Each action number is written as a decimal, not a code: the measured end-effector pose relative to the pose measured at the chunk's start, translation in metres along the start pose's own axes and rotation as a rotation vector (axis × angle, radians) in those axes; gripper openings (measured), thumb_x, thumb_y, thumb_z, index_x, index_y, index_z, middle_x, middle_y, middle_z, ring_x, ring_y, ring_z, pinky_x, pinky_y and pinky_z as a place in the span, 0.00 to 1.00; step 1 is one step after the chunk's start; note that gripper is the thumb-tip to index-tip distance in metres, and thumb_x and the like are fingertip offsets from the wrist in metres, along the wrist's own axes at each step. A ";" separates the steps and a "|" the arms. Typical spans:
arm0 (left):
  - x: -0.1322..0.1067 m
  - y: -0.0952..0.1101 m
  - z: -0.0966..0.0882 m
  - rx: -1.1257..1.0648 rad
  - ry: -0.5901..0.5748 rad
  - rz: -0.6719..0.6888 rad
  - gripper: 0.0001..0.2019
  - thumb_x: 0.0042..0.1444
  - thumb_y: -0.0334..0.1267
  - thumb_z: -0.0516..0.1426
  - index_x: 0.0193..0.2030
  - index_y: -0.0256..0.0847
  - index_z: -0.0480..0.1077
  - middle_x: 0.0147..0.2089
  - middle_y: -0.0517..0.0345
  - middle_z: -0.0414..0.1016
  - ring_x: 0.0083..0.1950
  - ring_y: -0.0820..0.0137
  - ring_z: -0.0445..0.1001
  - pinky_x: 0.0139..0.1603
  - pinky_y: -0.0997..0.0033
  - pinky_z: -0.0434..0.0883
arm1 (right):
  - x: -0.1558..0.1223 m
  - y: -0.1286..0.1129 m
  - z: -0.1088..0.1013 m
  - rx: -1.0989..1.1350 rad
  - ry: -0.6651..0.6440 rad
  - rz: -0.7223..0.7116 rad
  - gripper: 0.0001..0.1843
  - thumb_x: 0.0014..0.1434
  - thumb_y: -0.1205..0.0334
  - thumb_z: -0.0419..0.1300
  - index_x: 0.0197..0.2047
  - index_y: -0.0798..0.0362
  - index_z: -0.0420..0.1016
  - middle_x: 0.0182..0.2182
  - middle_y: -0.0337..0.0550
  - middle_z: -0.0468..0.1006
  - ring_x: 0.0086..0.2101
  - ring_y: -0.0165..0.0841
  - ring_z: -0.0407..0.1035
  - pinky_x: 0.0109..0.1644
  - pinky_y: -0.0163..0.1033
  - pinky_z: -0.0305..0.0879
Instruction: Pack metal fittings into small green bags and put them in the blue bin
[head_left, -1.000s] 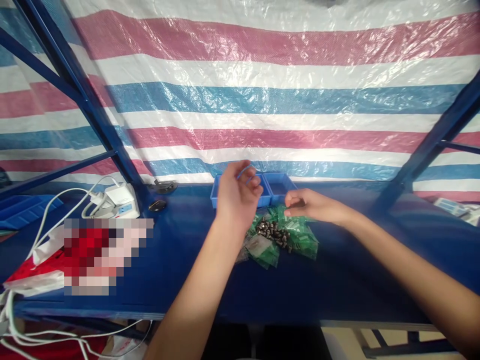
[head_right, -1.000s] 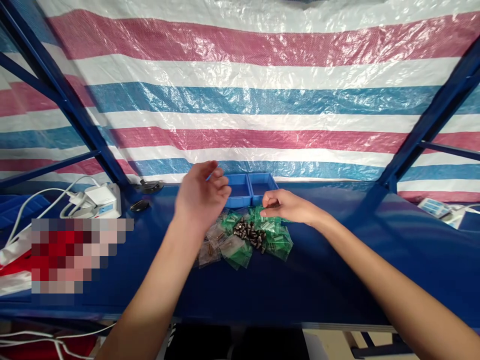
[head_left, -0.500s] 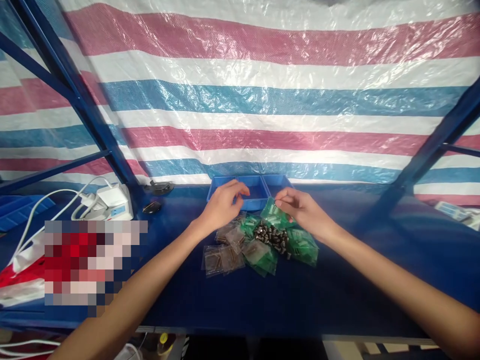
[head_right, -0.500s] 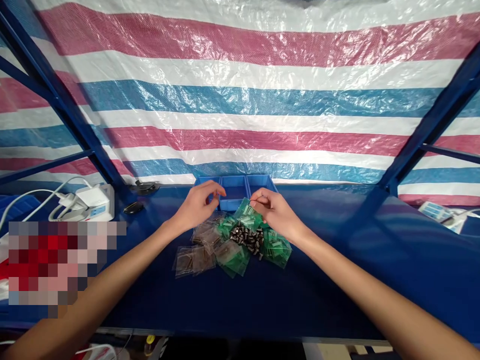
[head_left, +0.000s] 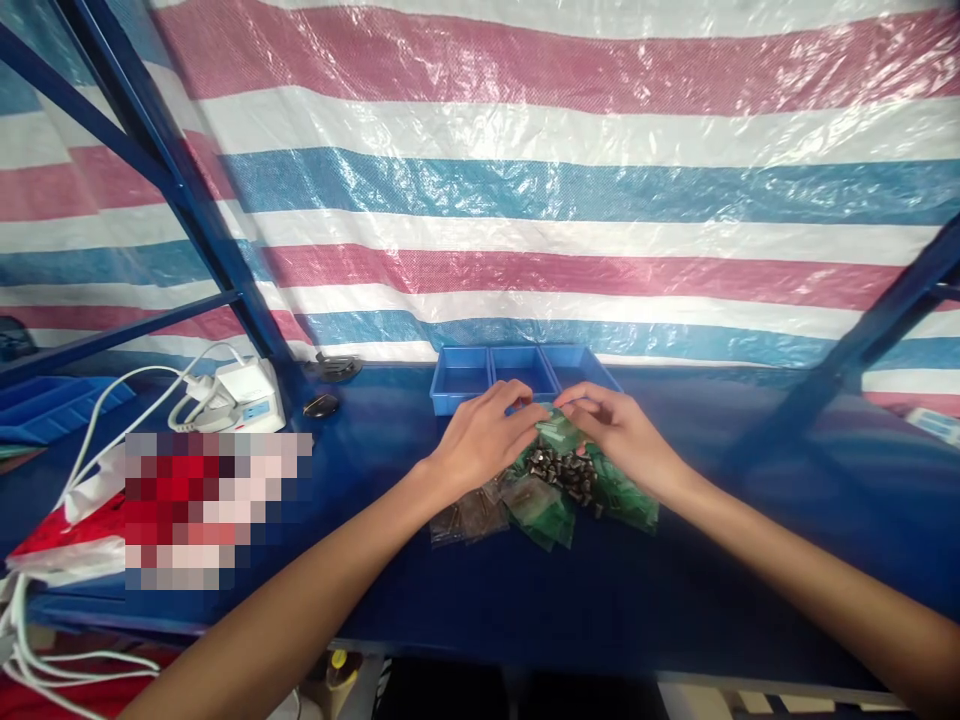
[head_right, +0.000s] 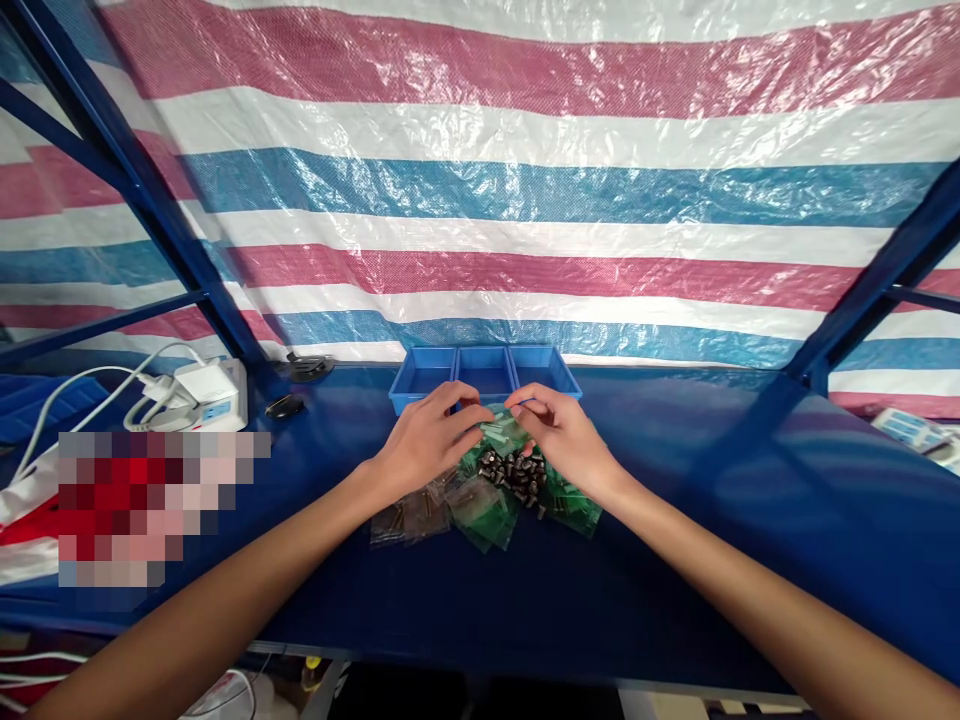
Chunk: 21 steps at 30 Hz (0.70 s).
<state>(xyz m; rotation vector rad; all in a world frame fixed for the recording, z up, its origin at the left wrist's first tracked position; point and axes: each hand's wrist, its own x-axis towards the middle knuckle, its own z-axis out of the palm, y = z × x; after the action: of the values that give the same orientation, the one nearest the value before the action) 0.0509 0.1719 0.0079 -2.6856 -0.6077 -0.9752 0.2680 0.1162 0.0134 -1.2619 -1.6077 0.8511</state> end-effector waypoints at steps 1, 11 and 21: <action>0.000 0.000 0.000 -0.017 0.013 -0.008 0.10 0.71 0.36 0.50 0.49 0.42 0.72 0.49 0.51 0.74 0.46 0.66 0.74 0.35 0.70 0.72 | -0.001 0.002 -0.001 -0.095 0.003 -0.049 0.13 0.69 0.50 0.55 0.45 0.51 0.73 0.33 0.43 0.78 0.27 0.34 0.70 0.32 0.41 0.70; 0.003 -0.001 0.004 -0.336 0.052 -0.293 0.07 0.69 0.38 0.57 0.49 0.41 0.73 0.42 0.56 0.77 0.38 0.69 0.76 0.37 0.69 0.72 | -0.008 0.001 -0.010 -0.131 -0.220 -0.219 0.31 0.65 0.63 0.57 0.69 0.45 0.58 0.51 0.47 0.79 0.40 0.39 0.78 0.42 0.44 0.74; 0.003 0.007 0.002 -0.148 0.000 -0.100 0.15 0.68 0.47 0.57 0.57 0.44 0.66 0.63 0.44 0.63 0.53 0.60 0.75 0.33 0.67 0.78 | -0.001 0.001 -0.006 0.079 -0.025 -0.070 0.22 0.66 0.55 0.60 0.61 0.51 0.69 0.35 0.41 0.83 0.34 0.39 0.79 0.48 0.49 0.76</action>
<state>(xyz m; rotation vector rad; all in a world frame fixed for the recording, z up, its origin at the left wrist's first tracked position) 0.0572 0.1667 0.0075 -2.8071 -0.7015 -1.0856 0.2737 0.1154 0.0141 -1.1372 -1.6124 0.8807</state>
